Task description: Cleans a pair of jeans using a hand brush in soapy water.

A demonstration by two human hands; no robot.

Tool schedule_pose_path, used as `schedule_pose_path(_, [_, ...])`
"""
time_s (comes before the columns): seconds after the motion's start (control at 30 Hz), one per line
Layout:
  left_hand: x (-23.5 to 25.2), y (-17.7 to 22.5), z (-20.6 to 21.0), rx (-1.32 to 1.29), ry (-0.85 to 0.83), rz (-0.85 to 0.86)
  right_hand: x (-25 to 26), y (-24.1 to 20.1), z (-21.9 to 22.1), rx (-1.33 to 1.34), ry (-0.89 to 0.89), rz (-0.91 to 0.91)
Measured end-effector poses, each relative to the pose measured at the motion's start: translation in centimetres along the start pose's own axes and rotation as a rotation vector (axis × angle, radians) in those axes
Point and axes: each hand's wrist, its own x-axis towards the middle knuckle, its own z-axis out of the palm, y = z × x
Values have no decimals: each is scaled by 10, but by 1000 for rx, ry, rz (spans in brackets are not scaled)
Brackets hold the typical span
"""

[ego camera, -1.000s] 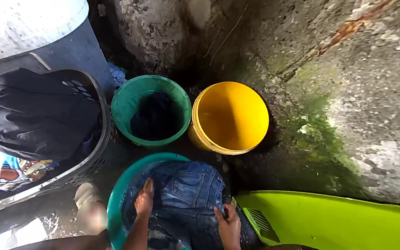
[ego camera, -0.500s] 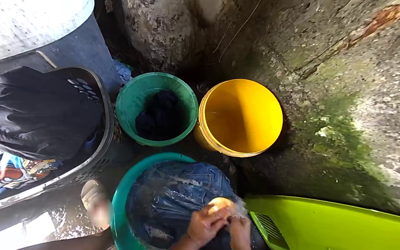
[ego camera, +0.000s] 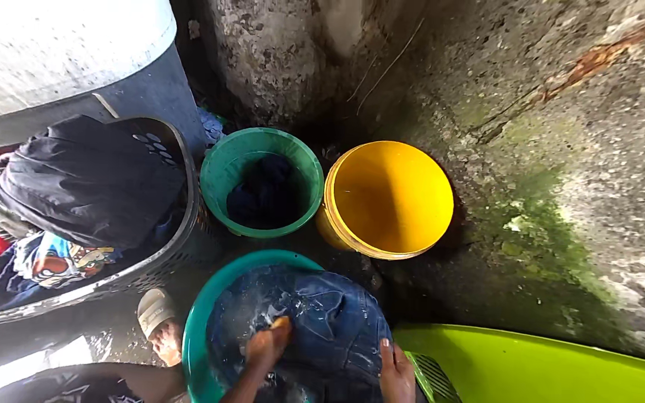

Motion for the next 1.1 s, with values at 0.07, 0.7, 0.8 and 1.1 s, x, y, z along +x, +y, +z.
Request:
schedule_pose_path(0.07, [-1,6,-21,10,-35,-67,-1,7,5,-8,-13,11])
schedule_pose_path(0.7, [-15,13,5,-44,20,69,-3,-37,-22,-2,-131,-126])
schedule_pose_path(0.8, [2,-12,-29,36,8,-198,2,-33,-15,215,-62,-60])
schedule_pose_path(1.1, [-21,-47,-42,-168,282,-308,-1,17,15,52,-296,99])
